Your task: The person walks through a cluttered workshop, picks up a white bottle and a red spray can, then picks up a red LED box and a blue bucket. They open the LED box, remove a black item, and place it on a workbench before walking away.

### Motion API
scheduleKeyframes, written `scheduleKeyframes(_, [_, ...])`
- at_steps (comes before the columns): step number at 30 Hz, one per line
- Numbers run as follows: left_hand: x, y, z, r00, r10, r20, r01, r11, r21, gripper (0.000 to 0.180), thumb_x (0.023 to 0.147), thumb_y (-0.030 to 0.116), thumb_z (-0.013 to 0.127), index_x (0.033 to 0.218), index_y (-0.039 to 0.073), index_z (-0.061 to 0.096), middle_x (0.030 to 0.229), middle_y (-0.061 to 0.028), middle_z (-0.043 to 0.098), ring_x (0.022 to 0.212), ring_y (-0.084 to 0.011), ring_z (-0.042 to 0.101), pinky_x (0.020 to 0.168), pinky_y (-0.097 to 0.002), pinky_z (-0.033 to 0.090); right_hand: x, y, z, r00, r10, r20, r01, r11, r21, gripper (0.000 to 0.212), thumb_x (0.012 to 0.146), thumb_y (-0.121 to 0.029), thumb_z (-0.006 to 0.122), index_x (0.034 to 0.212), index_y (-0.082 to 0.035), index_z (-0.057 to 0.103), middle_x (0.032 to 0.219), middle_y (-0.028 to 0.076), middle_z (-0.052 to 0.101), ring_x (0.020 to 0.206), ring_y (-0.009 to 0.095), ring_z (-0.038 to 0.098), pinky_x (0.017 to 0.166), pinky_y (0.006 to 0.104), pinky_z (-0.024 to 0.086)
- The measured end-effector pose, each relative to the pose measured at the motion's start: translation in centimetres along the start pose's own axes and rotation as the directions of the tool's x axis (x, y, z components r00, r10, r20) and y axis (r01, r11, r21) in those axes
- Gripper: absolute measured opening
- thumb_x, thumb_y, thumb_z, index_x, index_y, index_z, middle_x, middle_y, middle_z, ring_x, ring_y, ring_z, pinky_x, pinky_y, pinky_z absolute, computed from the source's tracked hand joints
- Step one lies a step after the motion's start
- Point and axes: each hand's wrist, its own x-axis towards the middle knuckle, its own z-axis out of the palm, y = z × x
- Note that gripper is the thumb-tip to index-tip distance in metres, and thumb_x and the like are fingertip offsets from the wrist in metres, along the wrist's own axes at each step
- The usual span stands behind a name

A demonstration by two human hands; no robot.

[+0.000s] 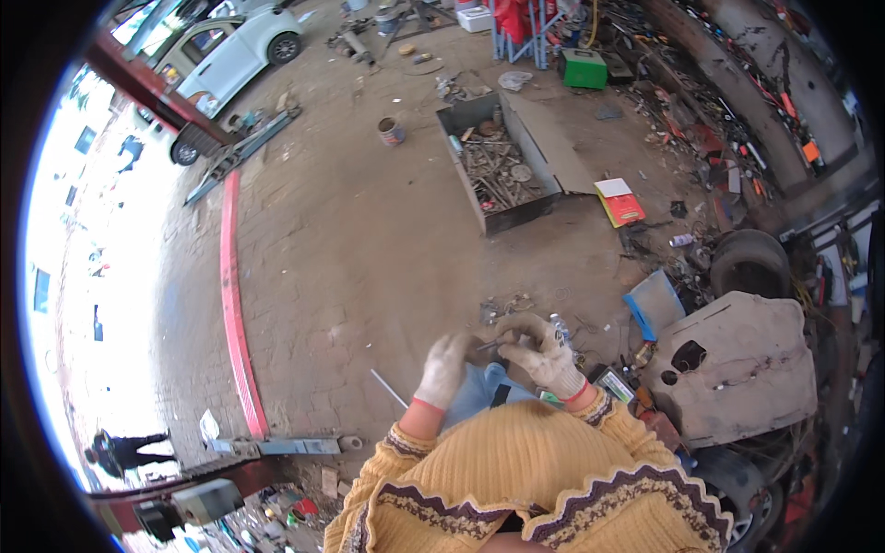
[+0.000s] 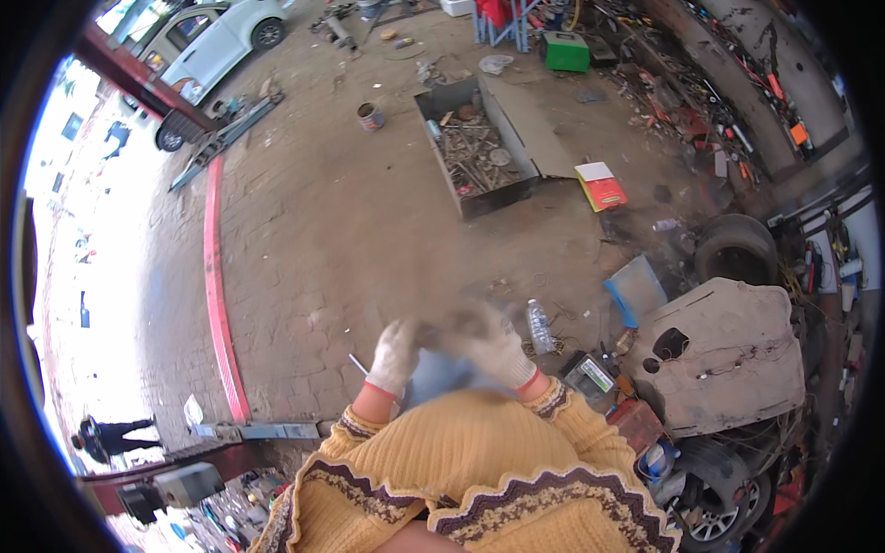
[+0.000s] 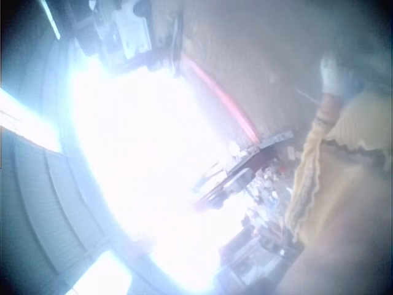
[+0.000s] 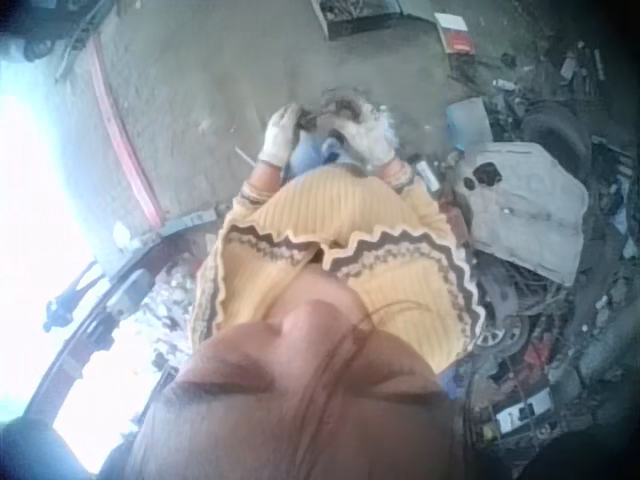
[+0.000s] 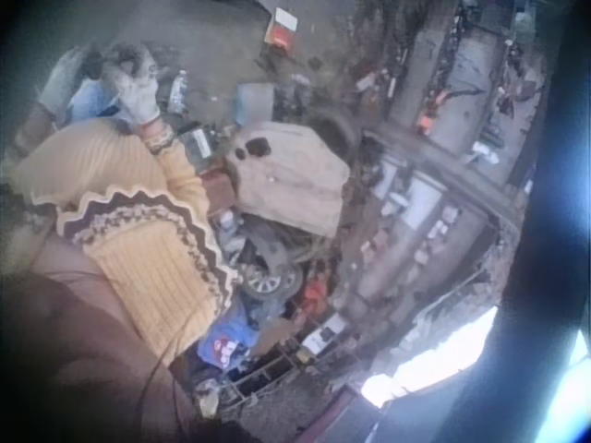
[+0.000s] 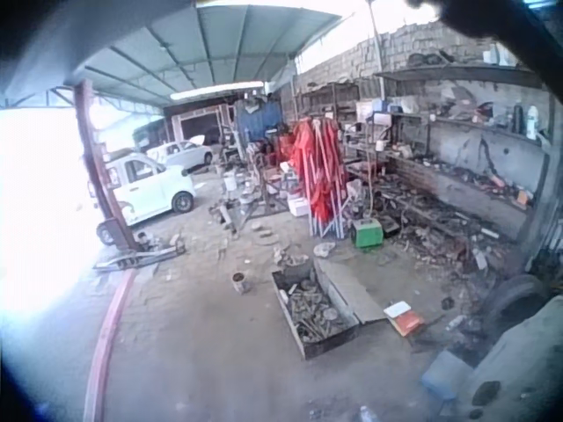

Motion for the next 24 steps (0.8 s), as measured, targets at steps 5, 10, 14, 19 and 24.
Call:
scheduleKeyframes(5, [9.2, -0.1, 0.4, 0.863, -0.417, 0.284, 0.498, 0.618, -0.608, 0.013, 0.092, 0.000, 0.056, 0.100, 0.000, 0.066, 0.090, -0.0138, 0.070, 0.086, -0.0229, 0.068, 0.082, -0.0374, 0.055, 3.2, 5.6, -2.0, 0.742, 0.670, 0.005, -0.447, 0.490, 0.749, 0.034, 0.092, -0.010, 0.067, 0.125, -0.002, 0.060, 0.106, 0.005, 0.062, 0.093, 0.016, 0.062, 0.079, 0.0284, 0.053])
scheduleKeyframes(10, [20.2, 0.8, 2.9, 0.880, -0.204, 0.430, 0.366, 0.867, -0.337, 0.033, 0.104, 0.026, 0.049, 0.104, -0.001, 0.069, 0.095, -0.0108, 0.072, 0.092, -0.0185, 0.067, 0.087, -0.0338, 0.052, 6.1, 12.8, -4.9, 0.700, 0.700, -0.142, -0.507, 0.627, 0.591, 0.044, 0.084, -0.012, 0.069, 0.127, -0.009, 0.062, 0.120, 0.013, 0.061, 0.103, 0.029, 0.063, 0.085, 0.0370, 0.054])
scheduleKeyframes(14, [30.2, 1.2, 6.7, 0.729, -0.255, 0.635, 0.436, 0.888, -0.145, 0.033, 0.104, 0.024, 0.050, 0.108, -0.002, 0.069, 0.098, -0.0109, 0.074, 0.093, -0.0189, 0.069, 0.089, -0.0333, 0.052, 10.5, 18.4, -8.2, 0.588, 0.795, -0.146, -0.662, 0.577, 0.479, 0.033, 0.093, -0.019, 0.067, 0.124, -0.007, 0.062, 0.107, 0.002, 0.060, 0.093, 0.015, 0.059, 0.081, 0.0288, 0.051])
scheduleKeyframes(19, [43.9, 0.3, 9.6, 0.607, -0.084, 0.790, 0.108, 0.994, 0.023, 0.035, 0.099, 0.030, 0.057, 0.110, 0.000, 0.072, 0.102, -0.0139, 0.074, 0.099, -0.0237, 0.070, 0.090, -0.0365, 0.052, 18.4, 22.7, -12.8, 0.619, 0.709, -0.338, -0.664, 0.702, 0.259, 0.024, 0.098, -0.019, 0.063, 0.119, -0.008, 0.065, 0.103, 0.002, 0.060, 0.090, 0.015, 0.060, 0.080, 0.0295, 0.051])
scheduleKeyframes(24, [53.3, 1.6, 14.0, 0.436, 0.091, 0.895, -0.214, 0.977, 0.005, 0.028, 0.093, 0.024, 0.060, 0.110, 0.004, 0.072, 0.104, -0.0151, 0.071, 0.099, -0.0331, 0.068, 0.087, -0.0402, 0.053, 21.9, 24.4, -19.2, 0.719, 0.524, -0.457, -0.680, 0.667, -0.305, 0.019, 0.096, -0.016, 0.064, 0.113, -0.010, 0.068, 0.099, 0.011, 0.065, 0.090, 0.022, 0.066, 0.080, 0.0344, 0.052])
